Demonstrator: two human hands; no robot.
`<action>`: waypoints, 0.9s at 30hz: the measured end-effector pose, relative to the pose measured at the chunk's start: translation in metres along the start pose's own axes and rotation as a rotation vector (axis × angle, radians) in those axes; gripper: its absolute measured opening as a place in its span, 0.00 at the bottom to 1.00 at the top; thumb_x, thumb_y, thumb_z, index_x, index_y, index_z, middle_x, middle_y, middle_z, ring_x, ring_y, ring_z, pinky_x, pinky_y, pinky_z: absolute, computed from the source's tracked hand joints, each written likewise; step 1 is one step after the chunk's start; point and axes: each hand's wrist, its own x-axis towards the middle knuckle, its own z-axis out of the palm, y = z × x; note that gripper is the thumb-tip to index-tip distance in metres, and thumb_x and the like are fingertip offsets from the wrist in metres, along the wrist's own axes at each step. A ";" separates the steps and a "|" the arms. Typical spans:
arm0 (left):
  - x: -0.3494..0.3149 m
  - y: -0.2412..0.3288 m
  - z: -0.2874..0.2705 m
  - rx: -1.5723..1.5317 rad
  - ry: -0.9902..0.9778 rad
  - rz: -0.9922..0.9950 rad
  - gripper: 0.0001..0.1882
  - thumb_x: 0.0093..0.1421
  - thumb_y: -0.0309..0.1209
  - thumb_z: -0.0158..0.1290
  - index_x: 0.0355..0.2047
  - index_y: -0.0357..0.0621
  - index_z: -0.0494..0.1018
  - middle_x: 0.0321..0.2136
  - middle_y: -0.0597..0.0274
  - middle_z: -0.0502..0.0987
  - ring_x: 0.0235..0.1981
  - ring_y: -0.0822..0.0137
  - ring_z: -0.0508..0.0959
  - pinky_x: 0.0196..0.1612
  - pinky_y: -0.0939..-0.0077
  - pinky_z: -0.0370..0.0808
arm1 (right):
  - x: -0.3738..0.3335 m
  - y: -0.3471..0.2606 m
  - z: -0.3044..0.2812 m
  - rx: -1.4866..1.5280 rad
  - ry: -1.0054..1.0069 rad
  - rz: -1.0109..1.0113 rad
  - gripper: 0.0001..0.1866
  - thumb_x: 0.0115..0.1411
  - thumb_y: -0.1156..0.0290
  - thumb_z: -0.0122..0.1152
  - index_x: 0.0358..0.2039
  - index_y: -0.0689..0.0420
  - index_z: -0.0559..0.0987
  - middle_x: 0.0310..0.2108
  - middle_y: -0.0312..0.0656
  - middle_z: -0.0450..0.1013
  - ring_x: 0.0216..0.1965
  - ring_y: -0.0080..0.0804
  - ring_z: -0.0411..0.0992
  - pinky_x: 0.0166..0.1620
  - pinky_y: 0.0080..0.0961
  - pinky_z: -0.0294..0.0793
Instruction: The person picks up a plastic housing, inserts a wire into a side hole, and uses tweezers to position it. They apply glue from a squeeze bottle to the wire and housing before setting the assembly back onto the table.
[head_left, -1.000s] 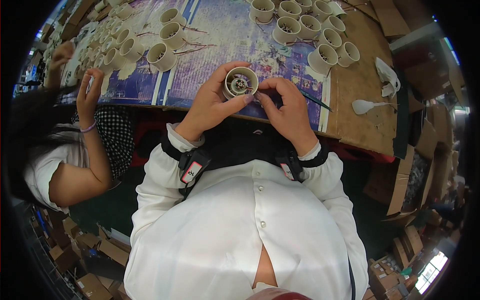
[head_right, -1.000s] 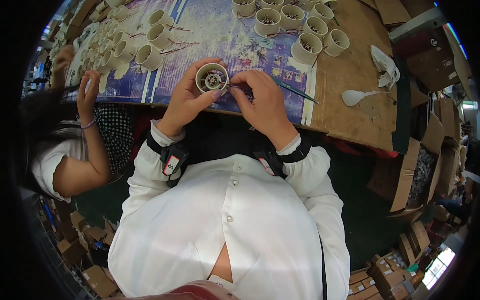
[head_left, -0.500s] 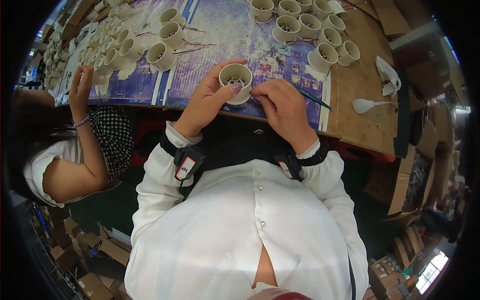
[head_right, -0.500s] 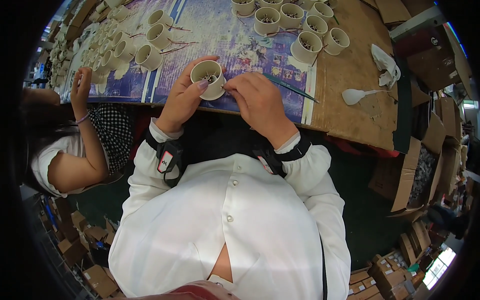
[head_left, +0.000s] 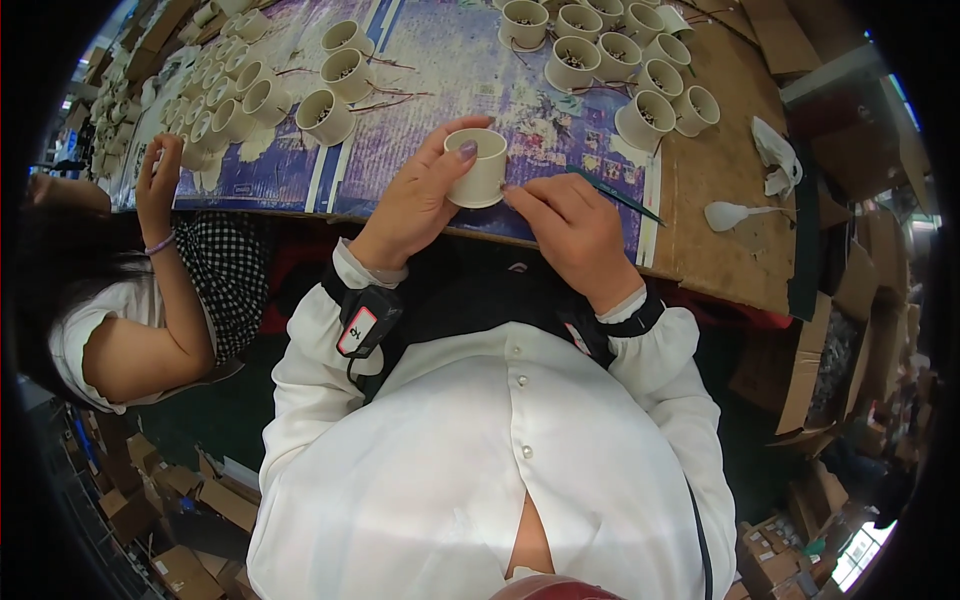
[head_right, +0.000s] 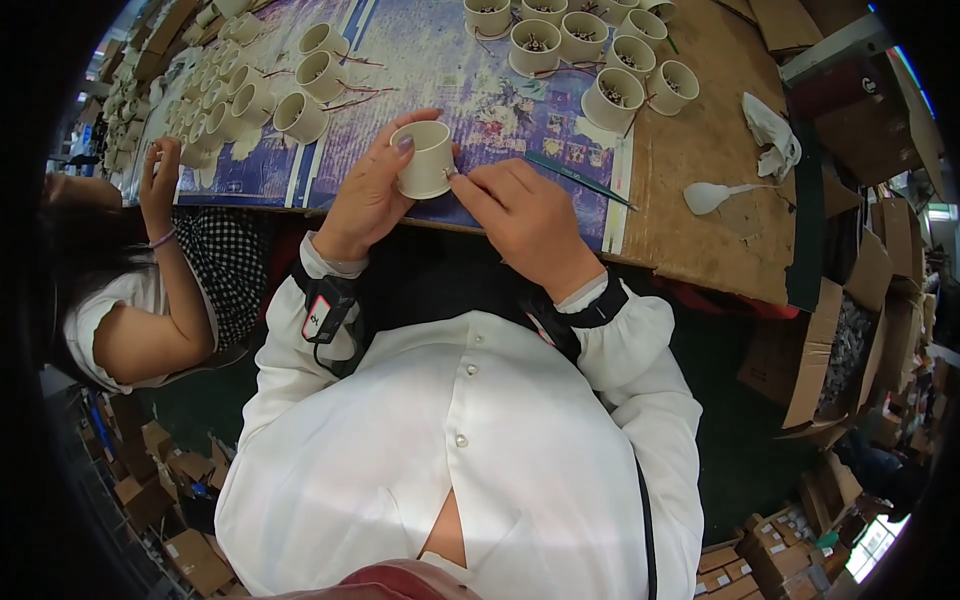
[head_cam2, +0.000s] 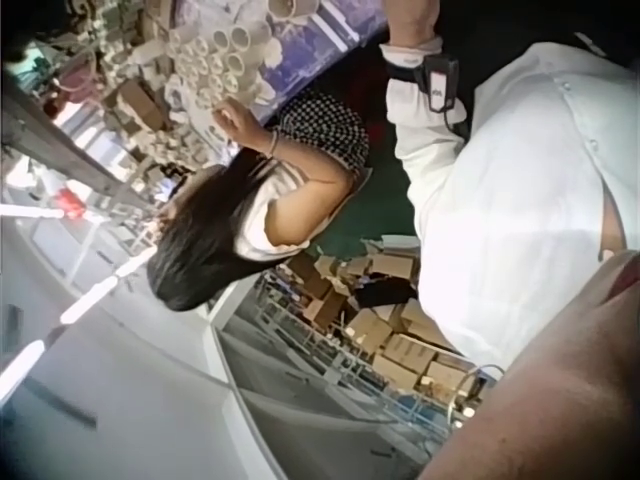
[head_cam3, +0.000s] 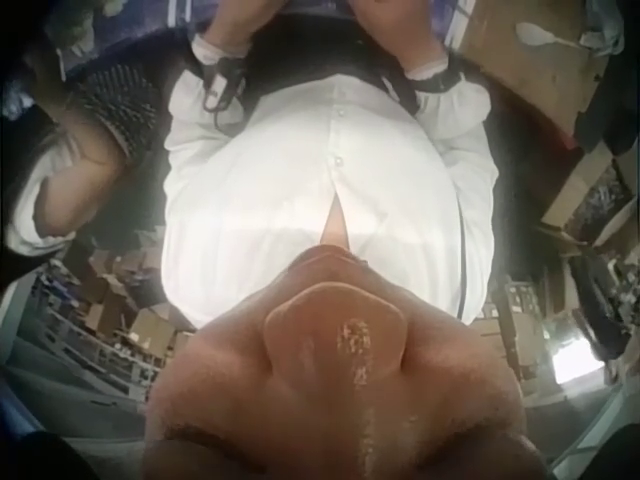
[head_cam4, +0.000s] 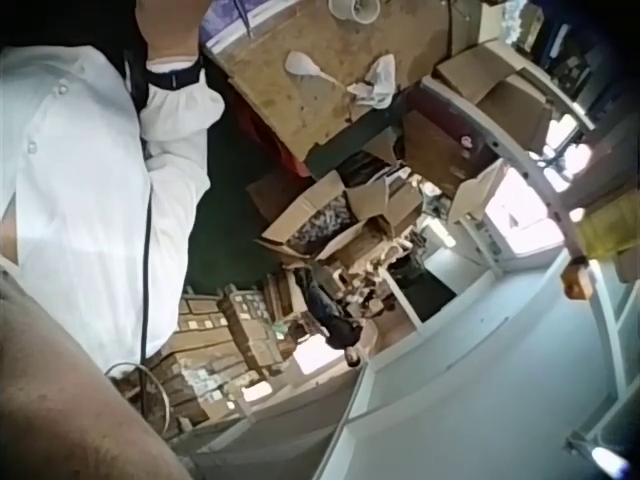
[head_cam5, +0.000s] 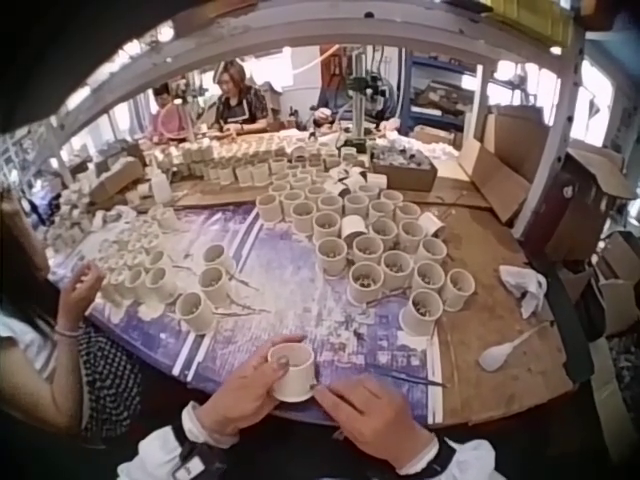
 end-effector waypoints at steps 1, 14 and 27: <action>0.000 0.000 0.002 0.000 -0.002 -0.001 0.28 0.71 0.41 0.49 0.66 0.41 0.60 0.52 0.54 0.73 0.54 0.64 0.74 0.59 0.69 0.71 | 0.001 0.000 -0.001 -0.002 0.000 0.001 0.18 0.45 0.81 0.65 0.40 0.57 0.82 0.35 0.40 0.76 0.36 0.38 0.76 0.36 0.29 0.77; -0.002 -0.003 0.002 0.952 0.047 0.307 0.36 0.57 0.30 0.65 0.63 0.43 0.63 0.49 0.58 0.74 0.48 0.64 0.74 0.54 0.69 0.71 | -0.007 0.014 0.008 -0.121 -0.185 -0.004 0.13 0.48 0.76 0.63 0.37 0.56 0.82 0.35 0.39 0.74 0.37 0.35 0.74 0.37 0.29 0.75; 0.002 -0.020 0.001 1.266 0.356 0.615 0.32 0.49 0.34 0.69 0.54 0.44 0.69 0.41 0.54 0.77 0.42 0.52 0.77 0.45 0.59 0.73 | -0.004 -0.003 0.007 -0.171 -0.250 0.049 0.15 0.52 0.75 0.60 0.42 0.54 0.82 0.34 0.38 0.72 0.37 0.36 0.72 0.41 0.32 0.72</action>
